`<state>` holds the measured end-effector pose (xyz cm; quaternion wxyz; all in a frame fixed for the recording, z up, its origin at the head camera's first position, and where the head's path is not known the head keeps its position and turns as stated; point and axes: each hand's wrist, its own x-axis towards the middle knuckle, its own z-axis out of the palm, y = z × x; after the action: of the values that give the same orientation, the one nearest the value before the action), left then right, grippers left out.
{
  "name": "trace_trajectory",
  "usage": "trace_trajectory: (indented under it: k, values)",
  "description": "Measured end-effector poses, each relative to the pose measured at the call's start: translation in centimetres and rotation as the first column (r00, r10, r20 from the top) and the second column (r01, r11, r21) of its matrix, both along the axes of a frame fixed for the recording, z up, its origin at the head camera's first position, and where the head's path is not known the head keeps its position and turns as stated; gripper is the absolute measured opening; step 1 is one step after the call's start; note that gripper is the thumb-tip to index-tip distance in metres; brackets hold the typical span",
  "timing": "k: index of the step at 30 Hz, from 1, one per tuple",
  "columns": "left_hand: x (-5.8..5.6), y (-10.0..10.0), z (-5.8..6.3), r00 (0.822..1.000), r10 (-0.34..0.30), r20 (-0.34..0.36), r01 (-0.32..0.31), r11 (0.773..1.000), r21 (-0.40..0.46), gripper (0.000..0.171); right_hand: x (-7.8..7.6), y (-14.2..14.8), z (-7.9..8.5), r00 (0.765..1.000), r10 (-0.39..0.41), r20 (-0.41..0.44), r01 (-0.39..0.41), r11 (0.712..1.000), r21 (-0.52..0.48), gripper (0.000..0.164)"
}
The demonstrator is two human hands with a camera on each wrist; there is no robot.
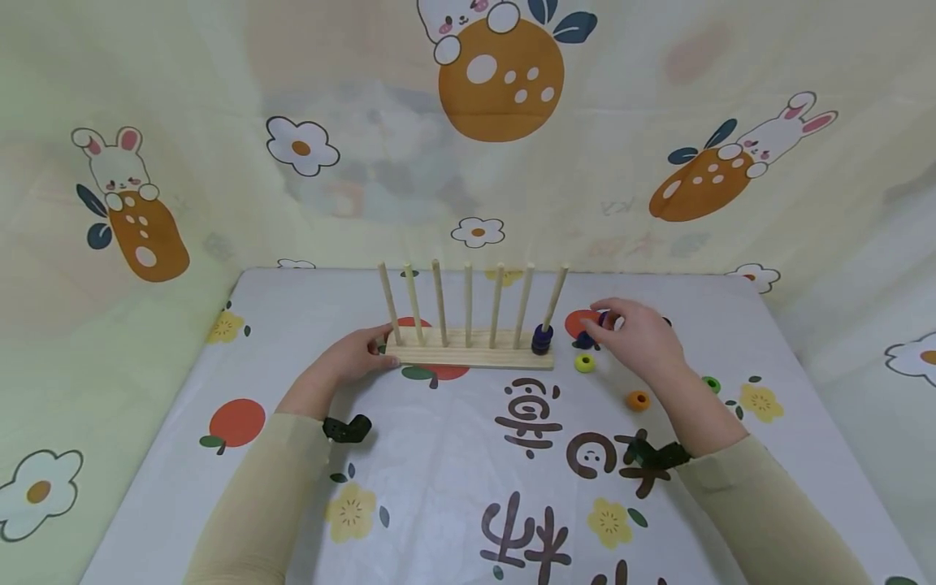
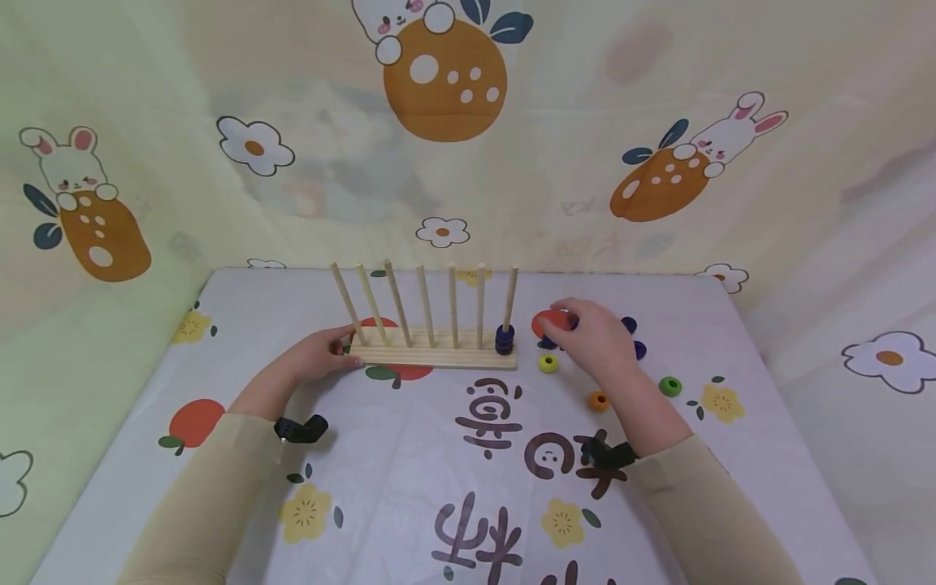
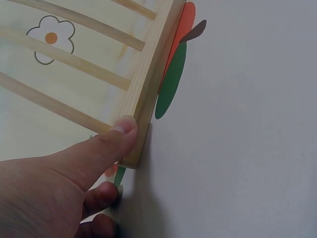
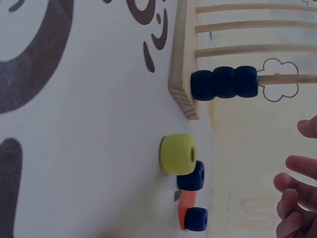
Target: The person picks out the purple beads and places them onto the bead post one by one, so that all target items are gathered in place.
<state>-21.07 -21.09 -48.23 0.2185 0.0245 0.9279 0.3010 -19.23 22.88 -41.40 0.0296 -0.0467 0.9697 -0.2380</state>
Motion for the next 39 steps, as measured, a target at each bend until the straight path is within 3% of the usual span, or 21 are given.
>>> trace_trajectory:
  k: [8,15,21,39]
  values:
    - [-0.1,0.2,0.0,1.000,0.006,0.002,-0.006,1.000,-0.012,0.080,-0.6,1.0,-1.7,0.992,-0.010,0.128,0.009,1.000,0.007,0.052]
    - [0.1,0.0,0.0,1.000,0.021,0.021,-0.021,1.000,0.006,0.078,-1.5,1.1,-3.0,0.982,-0.014,0.190,0.013,1.000,0.006,0.054]
    - [-0.1,-0.2,-0.3,1.000,-0.003,-0.004,0.003,1.000,-0.011,0.079,-2.3,1.0,-4.3,0.968,-0.020,0.251,0.015,1.000,0.022,0.054]
    - [-0.5,-0.2,-0.6,1.000,0.007,0.013,-0.007,1.000,-0.013,0.079,-3.0,1.1,-5.0,0.944,-0.018,0.329,0.015,1.000,0.011,0.059]
